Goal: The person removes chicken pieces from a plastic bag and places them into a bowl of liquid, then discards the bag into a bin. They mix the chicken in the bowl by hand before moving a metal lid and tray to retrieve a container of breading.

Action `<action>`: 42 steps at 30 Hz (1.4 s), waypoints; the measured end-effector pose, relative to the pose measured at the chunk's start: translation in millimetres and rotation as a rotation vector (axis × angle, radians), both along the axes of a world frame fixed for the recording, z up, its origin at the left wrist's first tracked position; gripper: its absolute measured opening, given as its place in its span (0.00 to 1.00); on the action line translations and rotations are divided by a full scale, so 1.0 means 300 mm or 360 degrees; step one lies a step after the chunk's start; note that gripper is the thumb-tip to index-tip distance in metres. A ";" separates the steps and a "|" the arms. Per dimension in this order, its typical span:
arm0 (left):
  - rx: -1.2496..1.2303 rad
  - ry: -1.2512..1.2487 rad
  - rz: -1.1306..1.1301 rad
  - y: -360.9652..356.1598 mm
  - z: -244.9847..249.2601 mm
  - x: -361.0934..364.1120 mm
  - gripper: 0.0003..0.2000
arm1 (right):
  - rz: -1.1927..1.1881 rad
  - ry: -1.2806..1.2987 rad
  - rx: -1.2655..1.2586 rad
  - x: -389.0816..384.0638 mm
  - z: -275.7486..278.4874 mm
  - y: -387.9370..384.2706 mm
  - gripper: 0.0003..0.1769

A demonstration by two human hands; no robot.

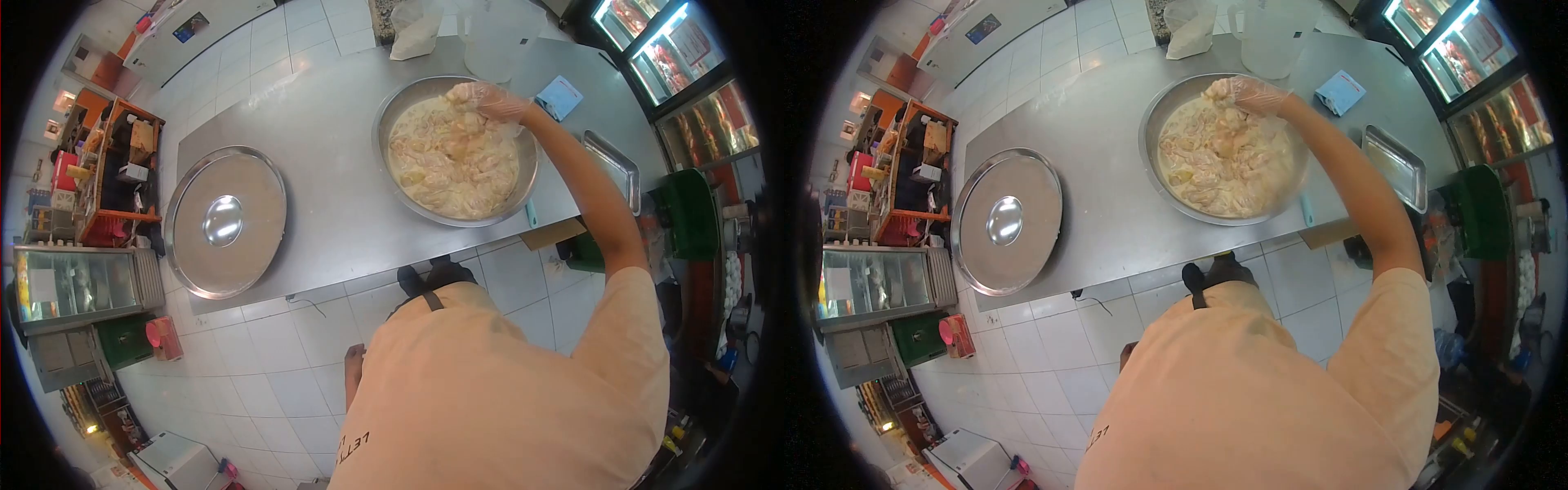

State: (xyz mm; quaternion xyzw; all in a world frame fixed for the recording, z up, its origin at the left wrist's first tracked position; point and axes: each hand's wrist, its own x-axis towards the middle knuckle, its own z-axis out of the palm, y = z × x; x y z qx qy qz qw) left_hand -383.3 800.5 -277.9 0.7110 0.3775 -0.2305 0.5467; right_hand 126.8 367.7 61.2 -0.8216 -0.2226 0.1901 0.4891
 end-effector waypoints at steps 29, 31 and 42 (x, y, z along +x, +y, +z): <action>0.0585 -0.1713 -0.0989 -0.512 1.006 0.965 0.13 | -0.1696 0.1356 0.1057 -0.295 0.159 0.306 0.29; 0.0628 -0.1954 -0.1101 -0.637 1.067 1.062 0.13 | -0.1478 0.1086 0.1051 -0.126 -0.282 0.189 0.27; 0.1215 -0.2327 -0.1348 -0.818 1.139 1.346 0.09 | -0.1006 0.0466 0.0618 -0.213 -0.312 0.159 0.28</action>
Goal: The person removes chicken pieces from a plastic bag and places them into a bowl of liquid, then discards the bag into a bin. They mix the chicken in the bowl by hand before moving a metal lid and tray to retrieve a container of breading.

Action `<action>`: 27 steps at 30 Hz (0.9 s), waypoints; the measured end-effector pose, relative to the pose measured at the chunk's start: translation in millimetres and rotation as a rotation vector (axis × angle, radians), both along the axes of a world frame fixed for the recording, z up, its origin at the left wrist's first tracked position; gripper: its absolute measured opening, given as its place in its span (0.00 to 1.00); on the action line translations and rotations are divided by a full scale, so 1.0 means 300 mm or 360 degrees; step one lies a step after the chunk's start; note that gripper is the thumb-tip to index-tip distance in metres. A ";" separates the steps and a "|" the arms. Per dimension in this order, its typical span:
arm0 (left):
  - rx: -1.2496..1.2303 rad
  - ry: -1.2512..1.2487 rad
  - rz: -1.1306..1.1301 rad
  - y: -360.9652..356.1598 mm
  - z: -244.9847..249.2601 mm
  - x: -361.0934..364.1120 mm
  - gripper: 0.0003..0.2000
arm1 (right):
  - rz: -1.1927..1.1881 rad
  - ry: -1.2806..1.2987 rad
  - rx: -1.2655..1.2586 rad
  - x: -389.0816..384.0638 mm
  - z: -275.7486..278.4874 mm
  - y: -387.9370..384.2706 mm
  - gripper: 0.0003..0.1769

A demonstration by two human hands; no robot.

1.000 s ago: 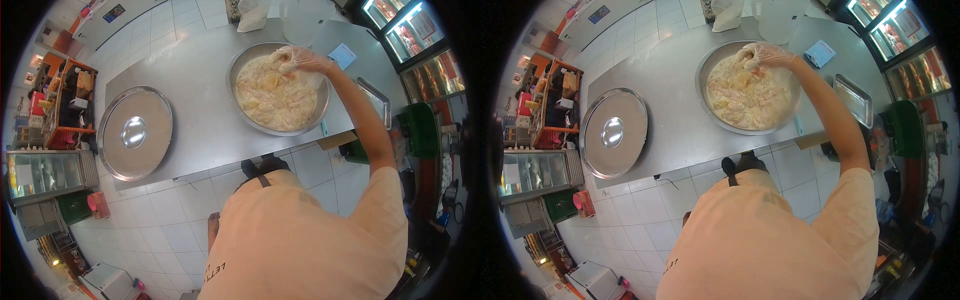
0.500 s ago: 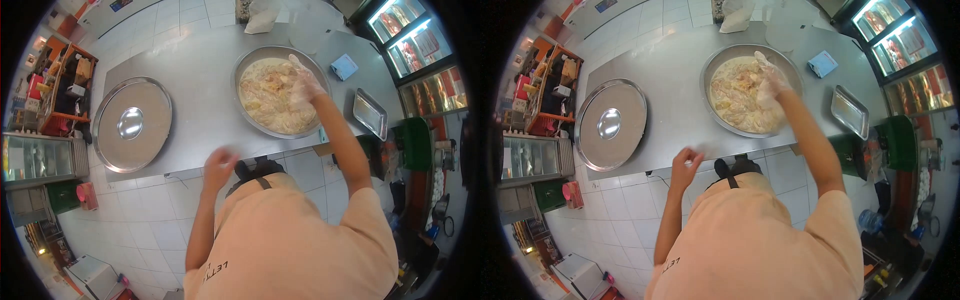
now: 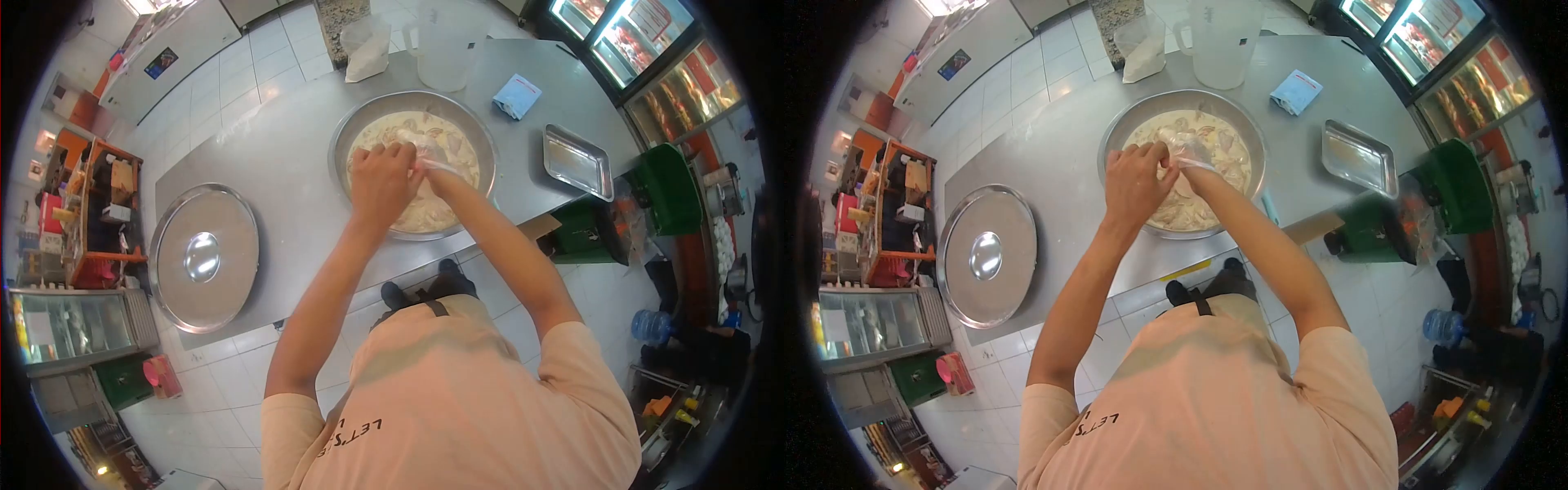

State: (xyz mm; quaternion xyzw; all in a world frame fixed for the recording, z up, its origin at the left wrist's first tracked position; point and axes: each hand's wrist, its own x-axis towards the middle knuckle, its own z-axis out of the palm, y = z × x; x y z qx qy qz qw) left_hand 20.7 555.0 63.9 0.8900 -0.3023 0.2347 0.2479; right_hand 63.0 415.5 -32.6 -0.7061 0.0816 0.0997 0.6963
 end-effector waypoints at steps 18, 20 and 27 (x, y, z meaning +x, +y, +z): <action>0.0159 0.0399 0.0390 0.022 0.057 0.289 0.07 | 0.0221 -0.0482 0.0167 -0.251 0.197 -0.213 0.19; 0.0121 0.0366 0.0475 0.039 0.079 0.286 0.07 | 0.0145 -0.0359 0.0612 -0.268 0.199 -0.314 0.20; 0.0082 0.0438 0.0560 -0.089 0.208 0.175 0.07 | -0.0213 -0.0090 0.0592 -0.400 0.127 -0.806 0.17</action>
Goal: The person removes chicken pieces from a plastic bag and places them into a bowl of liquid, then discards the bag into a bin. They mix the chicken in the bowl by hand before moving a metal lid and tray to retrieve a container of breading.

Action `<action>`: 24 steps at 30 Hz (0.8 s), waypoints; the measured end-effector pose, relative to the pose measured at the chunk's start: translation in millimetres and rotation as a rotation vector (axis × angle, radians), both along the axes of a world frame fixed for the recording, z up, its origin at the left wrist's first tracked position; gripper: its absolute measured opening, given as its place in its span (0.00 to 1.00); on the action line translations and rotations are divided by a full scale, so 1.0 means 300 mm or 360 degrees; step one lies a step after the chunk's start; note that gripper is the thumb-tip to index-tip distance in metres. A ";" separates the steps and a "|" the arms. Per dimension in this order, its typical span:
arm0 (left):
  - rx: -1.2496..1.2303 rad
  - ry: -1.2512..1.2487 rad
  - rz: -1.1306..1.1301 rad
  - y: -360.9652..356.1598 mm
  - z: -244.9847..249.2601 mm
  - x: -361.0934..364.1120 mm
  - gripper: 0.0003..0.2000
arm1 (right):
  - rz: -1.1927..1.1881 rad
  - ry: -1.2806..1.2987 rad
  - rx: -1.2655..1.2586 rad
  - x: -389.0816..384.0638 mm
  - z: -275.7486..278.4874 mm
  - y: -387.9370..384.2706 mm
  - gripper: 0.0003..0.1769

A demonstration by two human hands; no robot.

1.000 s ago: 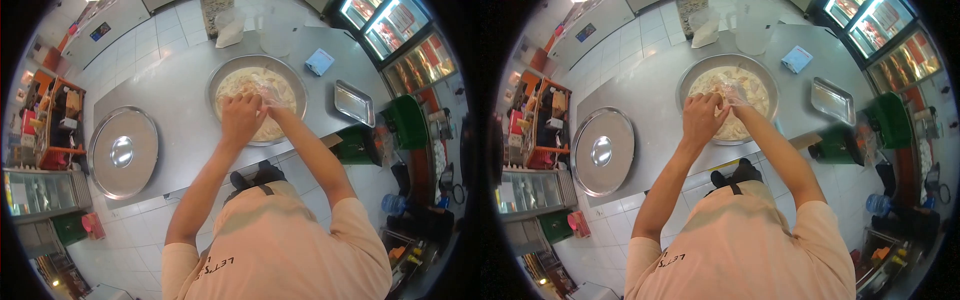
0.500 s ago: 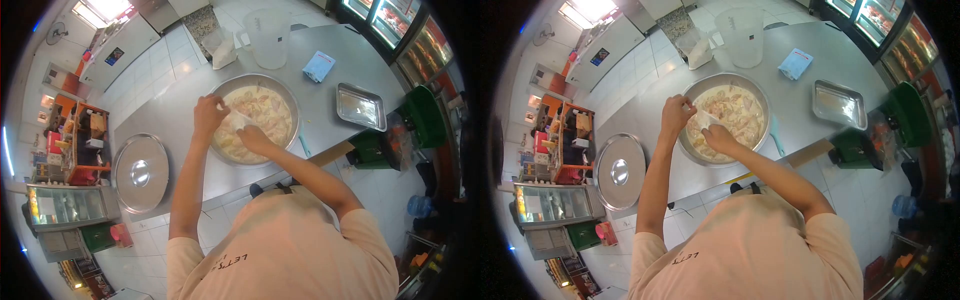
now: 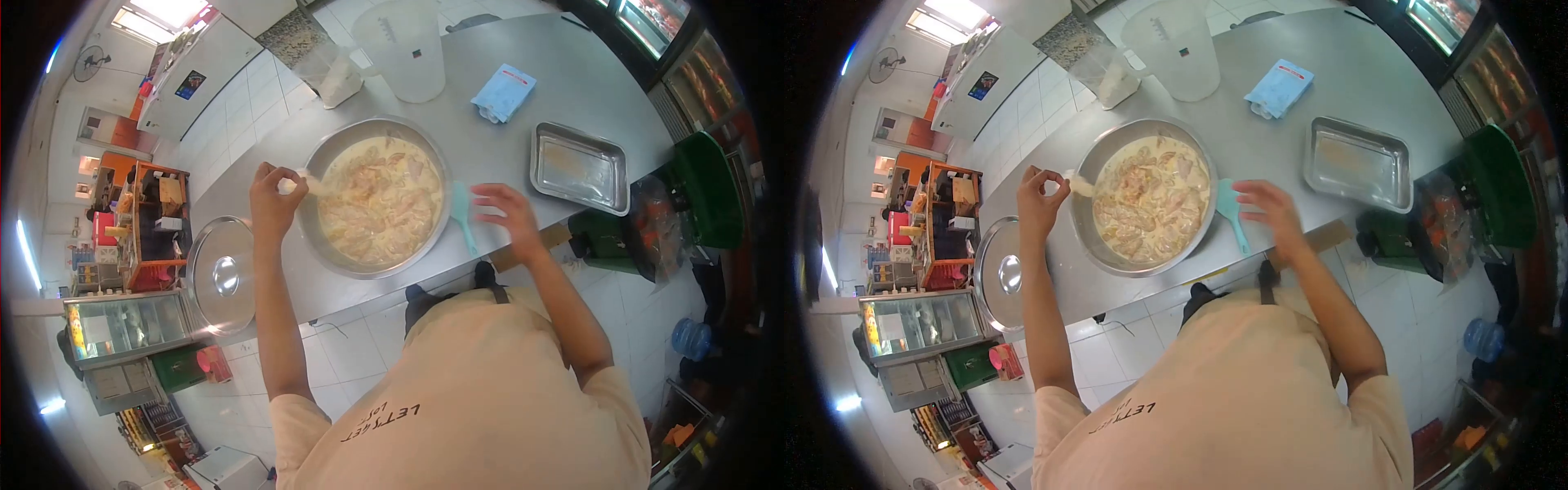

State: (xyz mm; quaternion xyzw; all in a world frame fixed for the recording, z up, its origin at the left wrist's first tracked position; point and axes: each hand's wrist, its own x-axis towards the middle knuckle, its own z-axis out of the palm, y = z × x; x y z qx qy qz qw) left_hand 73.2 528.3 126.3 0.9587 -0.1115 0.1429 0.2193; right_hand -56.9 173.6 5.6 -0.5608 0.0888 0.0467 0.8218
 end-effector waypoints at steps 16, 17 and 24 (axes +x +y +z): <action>-0.0024 0.0076 -0.1148 -1.136 0.096 -0.191 0.10 | 0.0137 0.1186 -0.1905 -1.304 -1.148 -0.484 0.16; -0.0109 0.0094 -0.1279 -1.248 0.102 -0.206 0.11 | -0.0165 0.1681 -0.1302 -1.360 -1.098 -0.440 0.14; -0.0210 0.0112 -0.1751 -1.816 0.062 -0.356 0.16 | -0.0685 0.1990 -0.0330 -1.667 -1.113 -0.181 0.12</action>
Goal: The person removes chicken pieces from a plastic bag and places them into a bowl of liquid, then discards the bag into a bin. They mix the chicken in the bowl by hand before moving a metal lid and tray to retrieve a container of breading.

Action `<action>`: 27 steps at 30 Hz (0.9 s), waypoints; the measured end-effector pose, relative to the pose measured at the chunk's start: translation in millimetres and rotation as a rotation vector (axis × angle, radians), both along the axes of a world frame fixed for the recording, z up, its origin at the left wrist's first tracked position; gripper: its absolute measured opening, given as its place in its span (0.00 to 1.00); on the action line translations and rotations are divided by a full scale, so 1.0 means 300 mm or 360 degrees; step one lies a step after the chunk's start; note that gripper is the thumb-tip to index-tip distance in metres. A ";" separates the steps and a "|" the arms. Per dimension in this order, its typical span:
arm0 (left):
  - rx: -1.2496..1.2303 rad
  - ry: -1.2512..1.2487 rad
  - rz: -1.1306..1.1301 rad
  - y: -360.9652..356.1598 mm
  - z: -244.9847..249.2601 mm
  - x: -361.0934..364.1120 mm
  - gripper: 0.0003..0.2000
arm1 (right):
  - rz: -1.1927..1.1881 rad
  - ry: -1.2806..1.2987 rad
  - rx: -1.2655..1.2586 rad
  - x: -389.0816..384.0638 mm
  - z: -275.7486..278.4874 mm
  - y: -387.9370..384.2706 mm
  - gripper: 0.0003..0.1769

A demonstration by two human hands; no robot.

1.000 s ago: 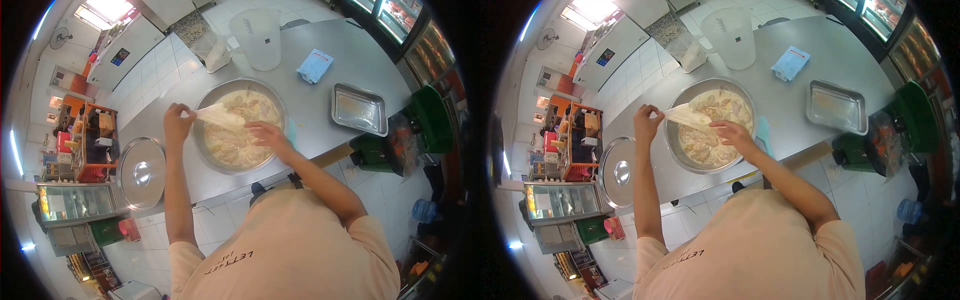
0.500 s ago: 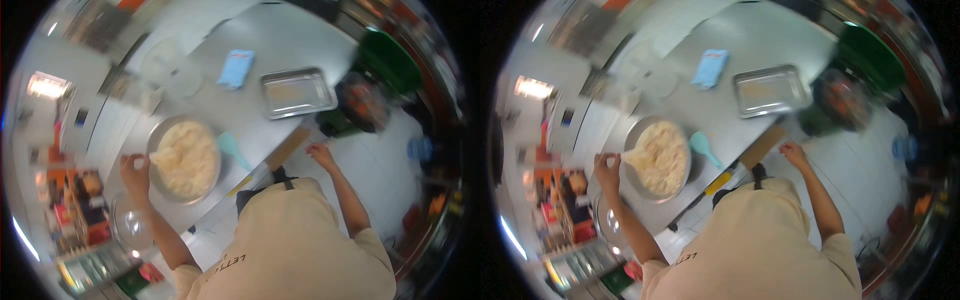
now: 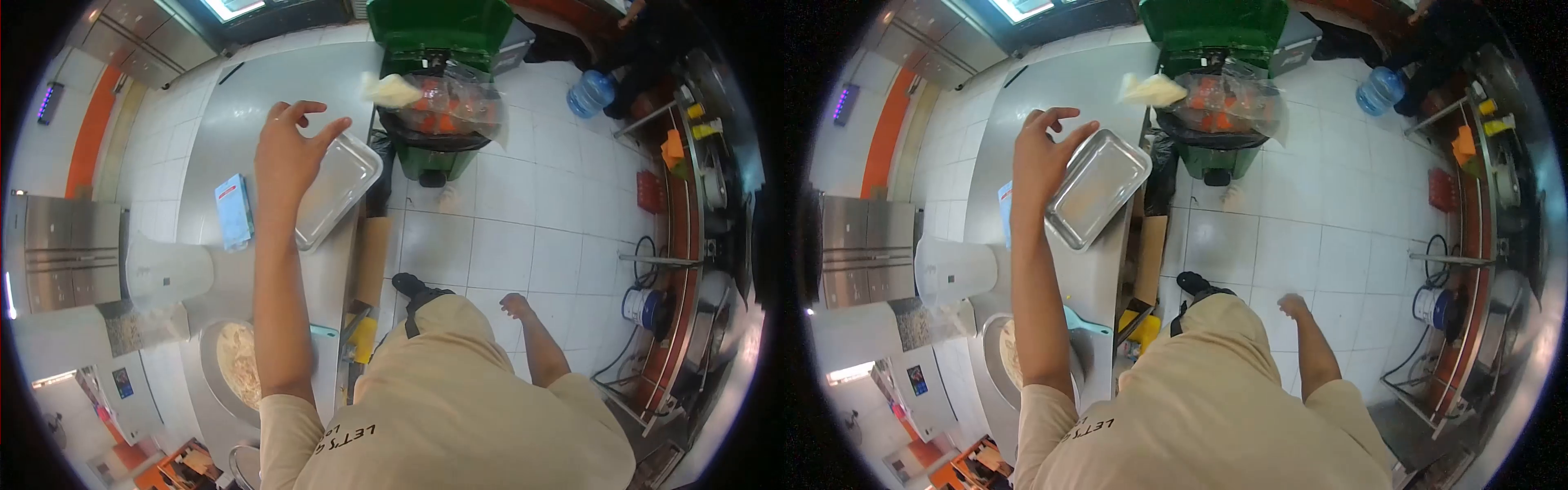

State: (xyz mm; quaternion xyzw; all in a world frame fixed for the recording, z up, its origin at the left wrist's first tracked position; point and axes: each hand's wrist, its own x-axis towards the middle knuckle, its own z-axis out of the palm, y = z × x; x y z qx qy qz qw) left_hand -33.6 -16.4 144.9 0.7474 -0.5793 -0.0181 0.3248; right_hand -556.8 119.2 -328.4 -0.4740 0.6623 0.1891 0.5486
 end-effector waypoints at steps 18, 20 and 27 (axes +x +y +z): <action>0.0998 0.1393 0.0612 1.068 -0.646 -0.174 0.15 | 0.0559 -0.0387 -0.0118 0.471 0.025 -0.309 0.16; 0.0807 0.1413 0.0897 1.249 -0.711 -0.208 0.17 | 0.0671 -0.0354 0.0151 0.522 0.010 -0.395 0.15; 0.0496 0.1788 0.2090 1.941 -1.060 -0.678 0.18 | 0.1918 -0.0072 0.0473 1.017 0.271 -0.329 0.16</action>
